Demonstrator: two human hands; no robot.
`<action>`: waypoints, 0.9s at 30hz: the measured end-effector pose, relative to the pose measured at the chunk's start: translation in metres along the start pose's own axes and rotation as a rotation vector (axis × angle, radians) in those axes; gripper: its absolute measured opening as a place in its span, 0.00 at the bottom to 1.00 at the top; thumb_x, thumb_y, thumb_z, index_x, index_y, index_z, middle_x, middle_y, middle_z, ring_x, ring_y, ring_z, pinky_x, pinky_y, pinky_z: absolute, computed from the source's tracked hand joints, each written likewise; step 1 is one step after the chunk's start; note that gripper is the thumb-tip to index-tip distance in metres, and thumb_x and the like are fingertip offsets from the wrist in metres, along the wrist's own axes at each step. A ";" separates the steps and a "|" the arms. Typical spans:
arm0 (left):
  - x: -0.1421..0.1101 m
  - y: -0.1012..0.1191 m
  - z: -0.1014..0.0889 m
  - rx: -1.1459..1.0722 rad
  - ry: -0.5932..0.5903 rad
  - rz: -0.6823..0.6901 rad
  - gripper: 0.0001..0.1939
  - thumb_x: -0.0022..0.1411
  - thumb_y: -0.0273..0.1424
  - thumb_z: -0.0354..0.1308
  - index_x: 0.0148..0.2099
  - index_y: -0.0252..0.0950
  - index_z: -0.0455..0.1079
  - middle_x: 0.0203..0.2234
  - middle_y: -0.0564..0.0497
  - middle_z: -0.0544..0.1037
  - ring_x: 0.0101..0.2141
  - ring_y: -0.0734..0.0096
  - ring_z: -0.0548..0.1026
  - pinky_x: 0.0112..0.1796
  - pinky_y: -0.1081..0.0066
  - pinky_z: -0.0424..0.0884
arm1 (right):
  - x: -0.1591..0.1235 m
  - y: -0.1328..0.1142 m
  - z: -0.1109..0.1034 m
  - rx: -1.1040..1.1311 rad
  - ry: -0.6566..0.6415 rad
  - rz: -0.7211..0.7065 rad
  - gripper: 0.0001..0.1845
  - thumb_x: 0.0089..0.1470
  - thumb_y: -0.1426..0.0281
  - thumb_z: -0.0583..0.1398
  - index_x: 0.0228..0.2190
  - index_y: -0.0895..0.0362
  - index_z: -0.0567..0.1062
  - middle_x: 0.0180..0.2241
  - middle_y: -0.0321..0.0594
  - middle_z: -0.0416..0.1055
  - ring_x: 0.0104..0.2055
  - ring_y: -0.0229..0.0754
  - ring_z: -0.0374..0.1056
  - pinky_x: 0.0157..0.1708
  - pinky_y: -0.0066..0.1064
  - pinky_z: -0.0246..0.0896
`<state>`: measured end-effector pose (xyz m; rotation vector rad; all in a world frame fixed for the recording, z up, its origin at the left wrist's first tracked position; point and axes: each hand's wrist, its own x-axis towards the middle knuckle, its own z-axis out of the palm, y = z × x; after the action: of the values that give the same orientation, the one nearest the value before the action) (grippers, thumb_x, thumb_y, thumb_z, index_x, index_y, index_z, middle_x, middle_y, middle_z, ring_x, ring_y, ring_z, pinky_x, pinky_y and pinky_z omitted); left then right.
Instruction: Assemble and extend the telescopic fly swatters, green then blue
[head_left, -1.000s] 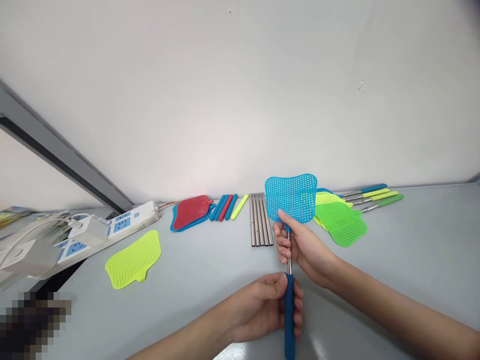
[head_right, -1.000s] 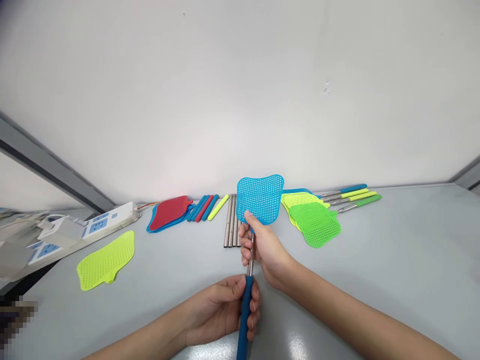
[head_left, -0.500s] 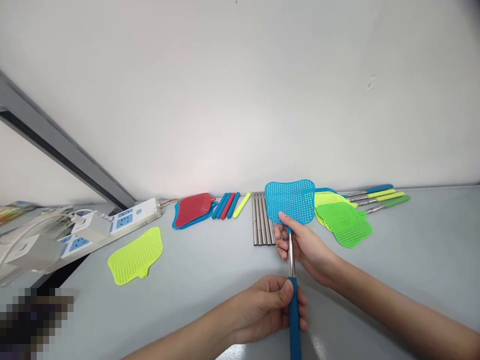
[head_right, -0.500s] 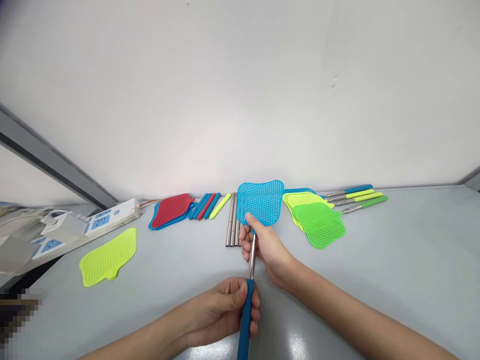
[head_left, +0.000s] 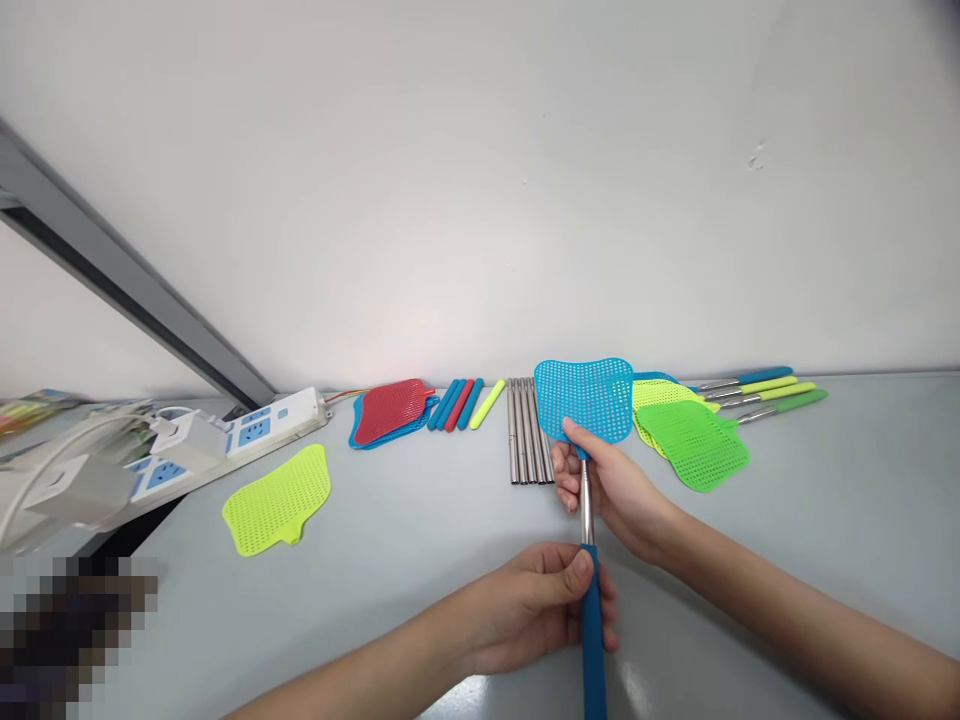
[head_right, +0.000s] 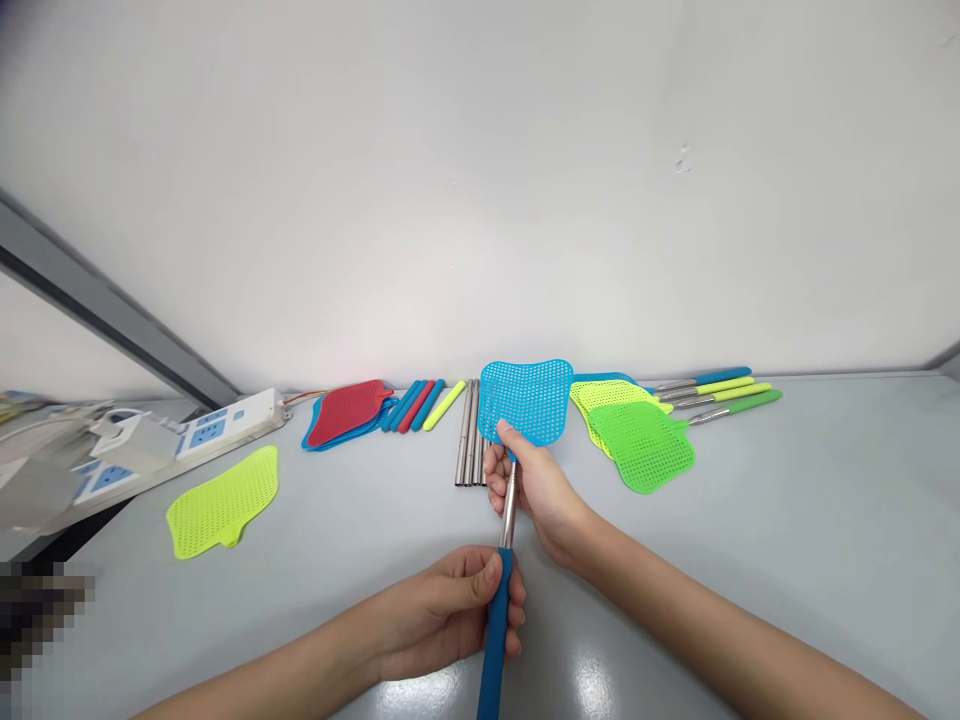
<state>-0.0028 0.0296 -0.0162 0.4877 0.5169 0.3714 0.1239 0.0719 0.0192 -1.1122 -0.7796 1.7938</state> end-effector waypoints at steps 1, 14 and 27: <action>0.000 0.000 0.000 0.003 0.004 0.005 0.16 0.50 0.38 0.60 0.30 0.26 0.68 0.23 0.48 0.70 0.25 0.73 0.71 0.33 0.71 0.62 | 0.001 0.001 -0.001 -0.008 0.003 -0.008 0.22 0.51 0.55 0.49 0.18 0.59 0.64 0.12 0.30 0.54 0.13 0.29 0.52 0.17 0.22 0.49; 0.004 0.001 -0.001 -0.042 0.003 0.022 0.20 0.56 0.44 0.49 0.33 0.30 0.66 0.24 0.49 0.70 0.25 0.71 0.71 0.33 0.70 0.61 | 0.004 0.017 -0.002 -0.196 -0.147 0.016 0.21 0.52 0.56 0.48 0.22 0.60 0.67 0.14 0.30 0.56 0.10 0.26 0.49 0.06 0.17 0.40; 0.004 0.000 -0.004 -0.047 -0.081 0.101 0.16 0.61 0.40 0.45 0.41 0.33 0.64 0.24 0.51 0.72 0.22 0.70 0.72 0.29 0.70 0.63 | -0.003 0.003 0.000 -0.168 -0.212 0.064 0.23 0.50 0.52 0.49 0.24 0.60 0.69 0.16 0.32 0.56 0.12 0.29 0.52 0.02 0.16 0.36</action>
<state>-0.0018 0.0330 -0.0204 0.4827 0.4053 0.4580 0.1234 0.0681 0.0173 -1.0754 -1.0478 1.9502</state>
